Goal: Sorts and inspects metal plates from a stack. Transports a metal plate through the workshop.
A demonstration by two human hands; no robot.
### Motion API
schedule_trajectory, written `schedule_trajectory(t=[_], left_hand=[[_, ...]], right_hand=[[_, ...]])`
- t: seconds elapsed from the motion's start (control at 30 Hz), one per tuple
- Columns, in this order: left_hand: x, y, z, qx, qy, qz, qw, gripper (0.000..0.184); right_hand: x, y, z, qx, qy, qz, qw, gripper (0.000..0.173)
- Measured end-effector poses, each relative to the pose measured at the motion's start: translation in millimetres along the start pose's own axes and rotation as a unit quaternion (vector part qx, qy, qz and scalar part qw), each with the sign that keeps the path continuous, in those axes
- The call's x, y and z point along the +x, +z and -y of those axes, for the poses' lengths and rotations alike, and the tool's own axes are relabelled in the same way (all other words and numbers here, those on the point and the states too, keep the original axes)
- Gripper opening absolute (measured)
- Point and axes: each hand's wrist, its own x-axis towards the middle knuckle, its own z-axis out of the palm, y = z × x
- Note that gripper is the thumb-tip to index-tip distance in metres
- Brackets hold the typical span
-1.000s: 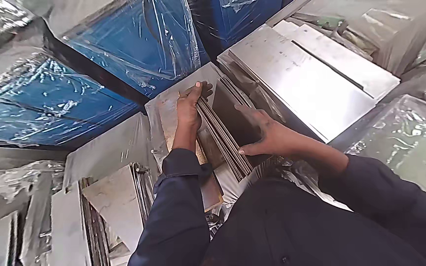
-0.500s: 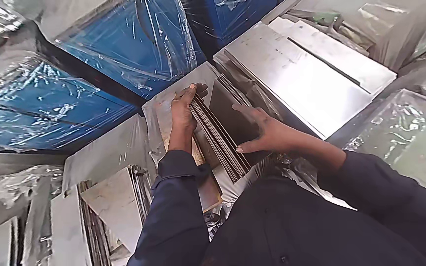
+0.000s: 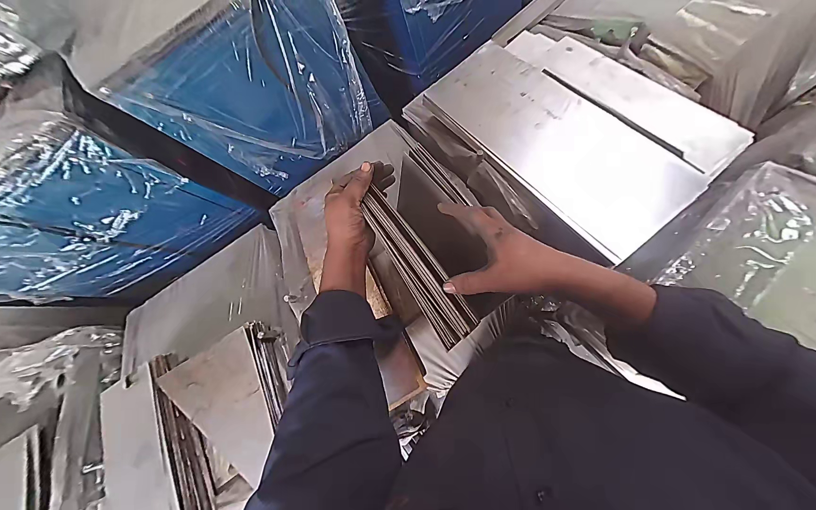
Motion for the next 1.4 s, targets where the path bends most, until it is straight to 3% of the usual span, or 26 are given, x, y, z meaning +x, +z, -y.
schedule_trajectory(t=[0.27,0.47,1.1,1.2,1.4], left_hand=[[-3.2,1.3,-2.1,0.007,-0.003,-0.006,1.0,0.035],[1.5,-2.3,4.5,-0.002,0.003,0.015,1.0,0.035],[2.7,-4.3,13.0,-0.004,0.02,0.027,0.999,0.049],[0.1,-3.3,10.9,-0.005,0.016,0.021,1.0,0.047],[0.4,-5.4,10.0,-0.006,0.008,0.033,0.999,0.047]], right_hand=[[-7.6,-1.6,12.6,0.03,-0.008,0.017,0.999,0.074],[-2.7,6.2,10.6,0.005,-0.008,0.017,1.0,0.106],[-3.5,1.3,9.8,0.034,-0.002,0.009,0.999,0.116],[-4.7,-0.1,9.1,0.04,-0.003,0.013,0.999,0.111],[-4.6,-1.1,1.5,0.007,-0.015,-0.009,1.0,0.078]])
